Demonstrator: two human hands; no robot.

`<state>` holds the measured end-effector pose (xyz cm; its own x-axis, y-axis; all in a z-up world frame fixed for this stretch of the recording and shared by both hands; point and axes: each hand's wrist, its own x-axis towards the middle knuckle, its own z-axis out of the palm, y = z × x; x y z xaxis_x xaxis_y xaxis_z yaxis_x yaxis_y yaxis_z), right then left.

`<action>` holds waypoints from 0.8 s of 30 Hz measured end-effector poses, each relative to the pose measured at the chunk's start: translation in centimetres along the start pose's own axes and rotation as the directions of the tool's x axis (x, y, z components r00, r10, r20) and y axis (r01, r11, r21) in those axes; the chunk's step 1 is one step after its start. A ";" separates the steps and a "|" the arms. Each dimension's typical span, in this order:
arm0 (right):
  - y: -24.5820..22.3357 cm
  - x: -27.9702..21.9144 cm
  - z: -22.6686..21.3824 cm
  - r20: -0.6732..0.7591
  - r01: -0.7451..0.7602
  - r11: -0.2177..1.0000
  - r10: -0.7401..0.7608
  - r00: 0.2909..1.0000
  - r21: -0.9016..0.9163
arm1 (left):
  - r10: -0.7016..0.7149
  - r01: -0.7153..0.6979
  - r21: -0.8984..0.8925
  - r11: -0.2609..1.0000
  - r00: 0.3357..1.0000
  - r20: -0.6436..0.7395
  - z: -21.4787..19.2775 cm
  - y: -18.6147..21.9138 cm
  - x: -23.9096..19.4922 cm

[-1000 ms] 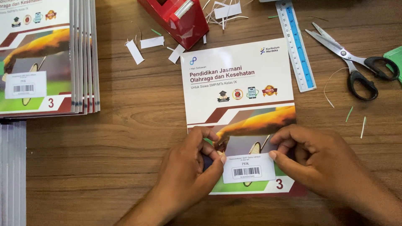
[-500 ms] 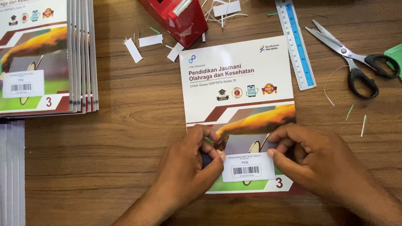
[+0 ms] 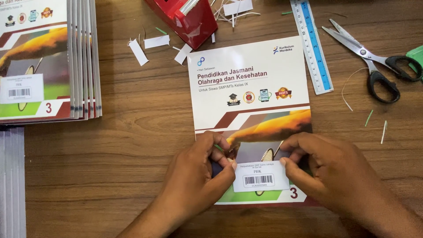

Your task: The person applies barcode stickers to the covers of textbooks using a tape dispenser to secure them. They then use scissors to trim the excess sticker material from the edges of the books.

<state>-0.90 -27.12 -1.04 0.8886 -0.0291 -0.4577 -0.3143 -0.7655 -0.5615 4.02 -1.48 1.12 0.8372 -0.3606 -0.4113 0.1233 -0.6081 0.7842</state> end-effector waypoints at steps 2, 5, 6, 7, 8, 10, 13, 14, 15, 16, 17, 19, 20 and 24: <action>0.1 -0.1 0.2 -0.012 0.022 1.000 -0.022 1.000 -0.021 | -0.034 0.034 -0.003 0.999 0.999 0.014 -0.2 0.2 0.0; -0.1 -0.1 0.2 -0.001 0.019 0.998 -0.019 1.000 -0.066 | -0.045 0.046 -0.028 0.999 0.998 0.035 -0.3 0.0 0.1; -0.2 -0.1 0.2 0.020 -0.004 0.996 0.005 1.000 -0.090 | -0.020 0.022 -0.049 0.999 0.999 0.042 -0.3 -0.1 0.1; -0.1 -0.1 0.3 0.020 -0.004 0.996 0.006 1.000 -0.090 | -0.020 0.022 -0.049 0.999 0.999 0.042 -0.3 -0.1 0.2; 0.0 -0.1 0.3 0.008 0.017 0.995 -0.017 1.000 -0.099 | -0.025 0.027 -0.025 0.999 0.997 0.066 -0.5 0.0 0.3; 0.1 -0.1 0.4 -0.005 0.038 0.993 -0.038 0.999 -0.108 | -0.031 0.031 -0.001 1.000 0.995 0.091 -0.5 0.1 0.3; 0.0 -0.2 0.4 -0.019 0.081 0.992 -0.084 0.996 -0.097 | -0.053 0.055 -0.039 0.998 0.998 0.038 -0.4 0.2 0.2; -0.2 -0.2 0.3 -0.004 0.059 0.993 -0.060 0.998 -0.106 | -0.052 0.053 -0.033 0.998 0.998 0.037 -0.3 0.2 0.2; -0.4 -0.2 0.2 0.010 0.037 0.993 -0.036 0.999 -0.116 | -0.051 0.052 -0.027 0.998 0.998 0.037 -0.3 0.1 0.2; -0.3 -0.3 0.3 0.010 0.038 0.993 -0.037 0.999 -0.116 | -0.050 0.051 -0.027 0.998 0.998 0.036 -0.2 0.1 0.2; -0.3 -0.3 0.3 -0.010 0.039 0.995 -0.040 0.999 -0.096 | -0.027 0.028 -0.010 1.000 0.999 0.019 -0.1 0.0 0.2; -0.1 -0.3 0.5 -0.027 0.041 0.996 -0.043 0.999 -0.076 | -0.006 0.006 0.008 1.000 1.000 0.002 0.0 -0.1 0.2; 0.0 -0.3 0.5 -0.030 0.063 0.995 -0.066 0.997 -0.077 | -0.008 0.007 0.037 0.999 1.000 0.026 -0.1 -0.2 0.3; 0.1 -0.1 0.4 0.028 0.038 0.988 -0.034 0.999 -0.151 | 0.007 -0.005 0.090 0.996 1.000 -0.026 0.2 -0.2 0.1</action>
<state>-1.14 -26.94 -1.33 0.8890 0.0153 -0.4576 -0.2261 -0.8544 -0.4679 3.97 -1.55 0.78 0.8517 -0.3464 -0.3933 0.0708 -0.6675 0.7412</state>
